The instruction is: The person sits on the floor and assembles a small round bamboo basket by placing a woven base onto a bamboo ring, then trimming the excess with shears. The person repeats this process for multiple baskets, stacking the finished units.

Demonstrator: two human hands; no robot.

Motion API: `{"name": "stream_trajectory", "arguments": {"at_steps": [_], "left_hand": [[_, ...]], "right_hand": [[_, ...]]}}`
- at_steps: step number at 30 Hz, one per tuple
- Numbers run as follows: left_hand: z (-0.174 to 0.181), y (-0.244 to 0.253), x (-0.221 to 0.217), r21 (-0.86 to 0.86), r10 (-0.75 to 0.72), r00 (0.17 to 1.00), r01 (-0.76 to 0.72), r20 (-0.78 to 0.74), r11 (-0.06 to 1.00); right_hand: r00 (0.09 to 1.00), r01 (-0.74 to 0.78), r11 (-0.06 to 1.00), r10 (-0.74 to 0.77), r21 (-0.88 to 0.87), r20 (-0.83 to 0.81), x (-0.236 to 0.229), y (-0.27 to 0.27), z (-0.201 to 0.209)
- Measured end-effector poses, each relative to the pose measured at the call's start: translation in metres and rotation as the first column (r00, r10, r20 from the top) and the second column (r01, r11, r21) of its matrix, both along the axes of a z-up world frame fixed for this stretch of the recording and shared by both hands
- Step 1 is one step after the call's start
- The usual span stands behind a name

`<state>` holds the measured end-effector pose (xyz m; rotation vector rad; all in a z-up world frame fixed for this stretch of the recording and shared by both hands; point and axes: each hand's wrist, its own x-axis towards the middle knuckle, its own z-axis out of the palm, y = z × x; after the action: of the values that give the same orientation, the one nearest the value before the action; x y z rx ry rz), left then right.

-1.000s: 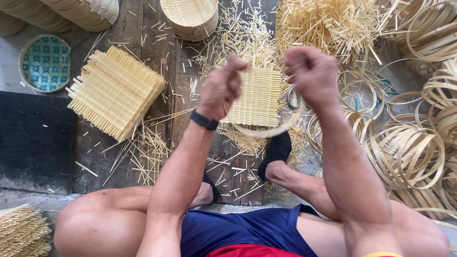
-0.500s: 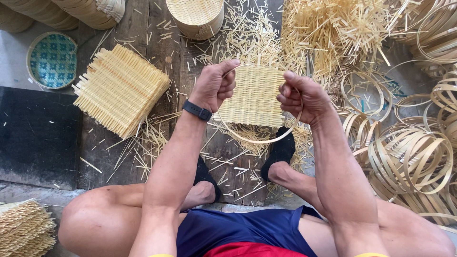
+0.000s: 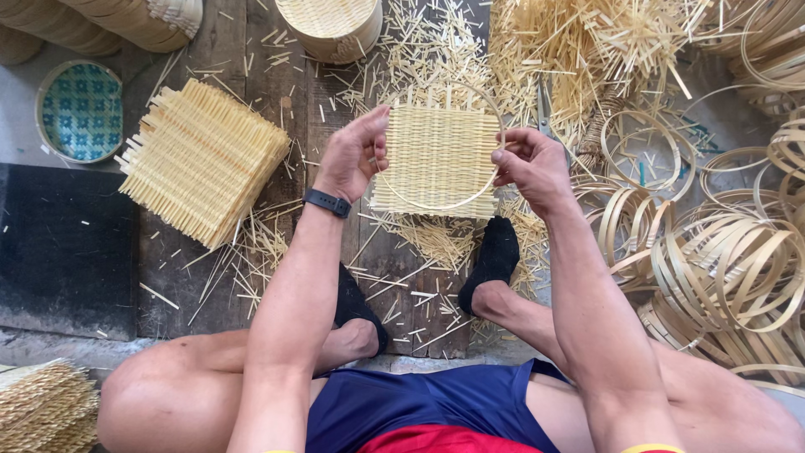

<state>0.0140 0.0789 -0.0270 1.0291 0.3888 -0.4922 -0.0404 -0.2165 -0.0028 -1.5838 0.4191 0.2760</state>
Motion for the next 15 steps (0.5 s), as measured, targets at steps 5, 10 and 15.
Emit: {"name": "stream_trajectory", "arguments": {"at_steps": [5, 10, 15], "left_hand": [[-0.079, -0.013, -0.007, 0.509, -0.018, 0.999, -0.001, 0.032, 0.861], [-0.146, -0.020, -0.006, 0.865, -0.206, 0.952, -0.098, 0.225, 0.492], [-0.160, -0.019, -0.005, 0.907, -0.201, 0.967, -0.062, 0.158, 0.417]], "right_hand": [[0.983, 0.102, 0.947, -0.143, -0.306, -0.113, 0.012, 0.002, -0.058], [0.990, 0.024, 0.811, -0.101, -0.585, -0.099, 0.020, 0.004, -0.118], [0.994, 0.030, 0.812, -0.085, -0.583, -0.066, 0.014, 0.005, -0.149]]}}
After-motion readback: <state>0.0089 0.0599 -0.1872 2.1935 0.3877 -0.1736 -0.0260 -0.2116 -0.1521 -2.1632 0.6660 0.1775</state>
